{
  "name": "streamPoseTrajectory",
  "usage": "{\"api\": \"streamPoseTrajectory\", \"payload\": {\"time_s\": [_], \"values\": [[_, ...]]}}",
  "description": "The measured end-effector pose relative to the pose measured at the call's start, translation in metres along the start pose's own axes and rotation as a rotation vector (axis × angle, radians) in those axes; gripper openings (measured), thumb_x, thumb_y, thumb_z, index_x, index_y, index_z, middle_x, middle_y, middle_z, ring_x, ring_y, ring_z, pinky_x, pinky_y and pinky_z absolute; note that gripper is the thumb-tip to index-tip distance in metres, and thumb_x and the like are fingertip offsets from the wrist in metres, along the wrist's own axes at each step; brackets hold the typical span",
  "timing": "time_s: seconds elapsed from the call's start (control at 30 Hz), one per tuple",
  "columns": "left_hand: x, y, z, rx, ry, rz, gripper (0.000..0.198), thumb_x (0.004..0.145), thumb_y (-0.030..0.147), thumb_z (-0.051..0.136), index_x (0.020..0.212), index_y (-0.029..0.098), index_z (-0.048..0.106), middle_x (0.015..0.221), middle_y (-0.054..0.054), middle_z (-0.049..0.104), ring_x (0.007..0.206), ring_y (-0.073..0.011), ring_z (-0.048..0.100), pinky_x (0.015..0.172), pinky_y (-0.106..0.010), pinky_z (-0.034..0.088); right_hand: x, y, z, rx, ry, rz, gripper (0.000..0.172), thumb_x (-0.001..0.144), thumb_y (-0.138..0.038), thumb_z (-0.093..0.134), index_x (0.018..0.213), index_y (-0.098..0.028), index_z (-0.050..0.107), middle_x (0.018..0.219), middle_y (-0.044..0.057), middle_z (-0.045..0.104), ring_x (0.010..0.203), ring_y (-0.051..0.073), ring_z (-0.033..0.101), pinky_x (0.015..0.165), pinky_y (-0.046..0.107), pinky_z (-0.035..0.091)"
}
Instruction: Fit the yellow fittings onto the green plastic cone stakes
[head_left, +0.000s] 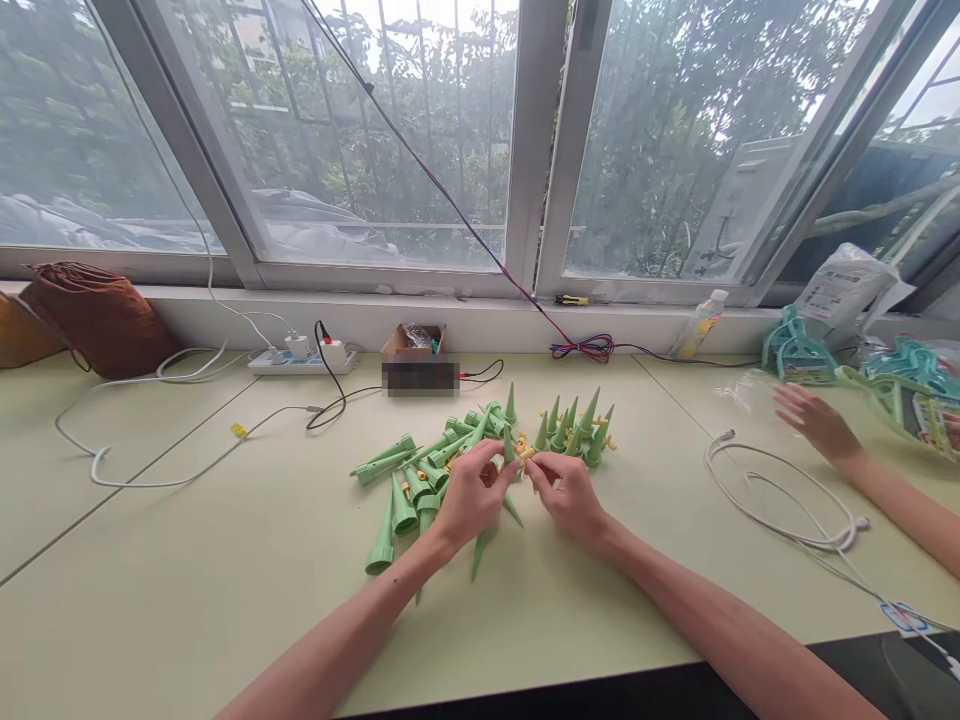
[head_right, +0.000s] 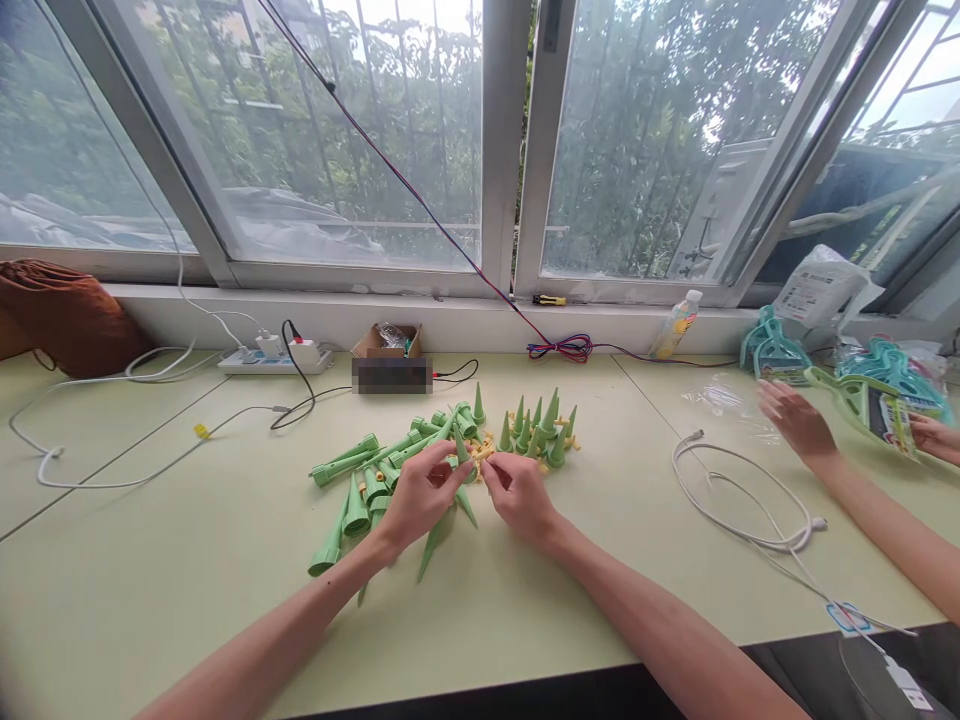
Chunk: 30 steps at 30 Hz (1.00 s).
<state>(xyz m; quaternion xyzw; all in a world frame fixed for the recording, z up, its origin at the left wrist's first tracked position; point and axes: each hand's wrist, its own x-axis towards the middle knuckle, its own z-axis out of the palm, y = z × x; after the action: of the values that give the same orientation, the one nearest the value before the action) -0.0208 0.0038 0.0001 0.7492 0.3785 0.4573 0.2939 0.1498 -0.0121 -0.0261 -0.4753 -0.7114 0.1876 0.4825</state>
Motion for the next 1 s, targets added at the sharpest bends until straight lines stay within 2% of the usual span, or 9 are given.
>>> {"api": "streamPoseTrajectory", "payload": {"time_s": [0.33,0.63,1.0], "values": [[-0.0001,-0.0014,0.0011,-0.01,-0.015,0.005,0.017,0.091,0.034,0.056,0.086,0.018,0.061,0.082,-0.001,0.057,0.051,-0.0078,0.041,0.049,-0.023,0.036,-0.0001,-0.0028,-0.0004,-0.011,-0.021,0.0,0.04,0.097,-0.036,0.046,0.062,-0.018,0.052,0.056,0.0,0.052,0.05,0.011,0.043,0.052,0.025,0.034],[-0.0009,-0.0027,0.0015,-0.006,-0.028,-0.002,0.017,0.092,0.033,0.055,0.087,0.018,0.062,0.084,-0.002,0.059,0.053,-0.0083,0.042,0.05,-0.023,0.038,-0.0002,-0.0017,-0.0003,-0.016,-0.033,-0.007,0.04,0.097,-0.035,0.047,0.061,-0.018,0.051,0.056,-0.001,0.05,0.05,0.012,0.042,0.052,0.025,0.034],[-0.0011,-0.0025,0.0018,0.001,-0.022,-0.008,0.017,0.091,0.034,0.056,0.084,0.018,0.059,0.078,0.0,0.053,0.052,-0.0079,0.039,0.048,-0.023,0.035,-0.0011,-0.0009,0.0,-0.012,-0.038,-0.013,0.04,0.097,-0.035,0.047,0.062,-0.018,0.053,0.057,0.0,0.051,0.051,0.012,0.042,0.051,0.025,0.034]]}}
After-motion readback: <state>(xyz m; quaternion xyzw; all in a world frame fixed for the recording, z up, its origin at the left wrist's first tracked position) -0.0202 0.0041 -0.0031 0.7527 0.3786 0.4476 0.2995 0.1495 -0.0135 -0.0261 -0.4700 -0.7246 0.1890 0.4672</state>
